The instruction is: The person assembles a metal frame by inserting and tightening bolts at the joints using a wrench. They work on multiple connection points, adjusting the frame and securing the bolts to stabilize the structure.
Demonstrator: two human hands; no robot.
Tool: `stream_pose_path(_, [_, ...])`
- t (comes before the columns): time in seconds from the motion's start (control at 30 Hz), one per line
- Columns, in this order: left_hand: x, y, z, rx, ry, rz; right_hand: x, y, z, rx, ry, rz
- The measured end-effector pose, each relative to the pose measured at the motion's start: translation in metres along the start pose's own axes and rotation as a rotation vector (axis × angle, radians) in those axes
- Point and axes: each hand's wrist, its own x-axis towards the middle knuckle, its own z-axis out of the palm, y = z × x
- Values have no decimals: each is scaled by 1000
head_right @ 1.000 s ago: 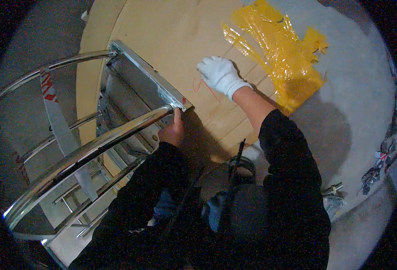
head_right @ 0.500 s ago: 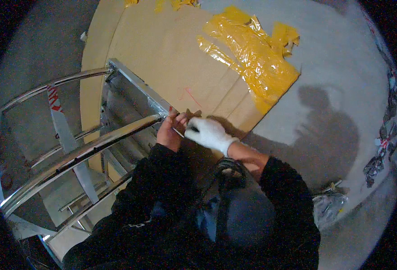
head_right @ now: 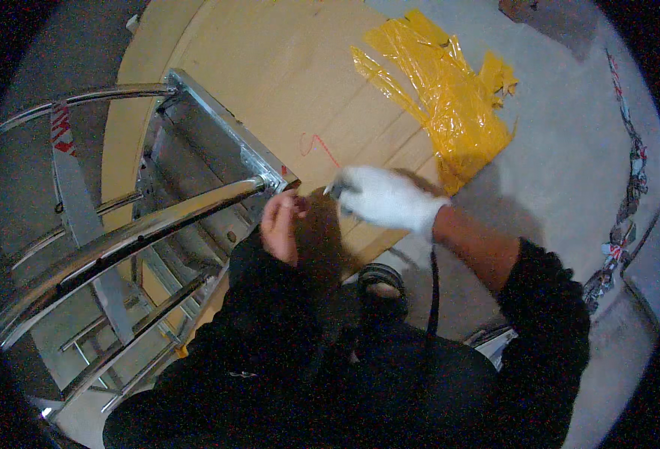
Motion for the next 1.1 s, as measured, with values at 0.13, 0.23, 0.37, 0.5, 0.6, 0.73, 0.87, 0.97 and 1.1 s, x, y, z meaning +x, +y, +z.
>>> stream_pose_path(0.13, [13, 15, -35, 290, 357, 42, -4, -22, -34, -137, 90, -83])
stream_pose_path(0.23, [24, 21, -42, 92, 400, 255, 14, -25, -25, -546, 267, -407])
stream_pose_path(0.37, [25, 30, -42, 7, 359, 297, 49, -58, -6, -675, 115, -95])
stream_pose_path(0.5, [40, 32, -53, -104, 124, 367, 91, -42, 33, -602, 172, -74])
stream_pose_path(0.6, [56, 24, -67, 82, 2, 369, 106, -27, 55, -521, 269, -78])
stream_pose_path(0.73, [78, -7, -90, 301, -81, 331, 112, -12, 68, -359, 424, -161])
stream_pose_path(0.87, [91, -19, -94, 462, -11, 427, 117, -13, 78, -164, 457, -172])
stream_pose_path(0.97, [89, -23, -87, 305, -26, 261, 127, 3, 88, -187, 530, -141])
stream_pose_path(1.1, [90, -23, -90, 276, -50, 206, 125, 0, 95, -255, 671, -133])
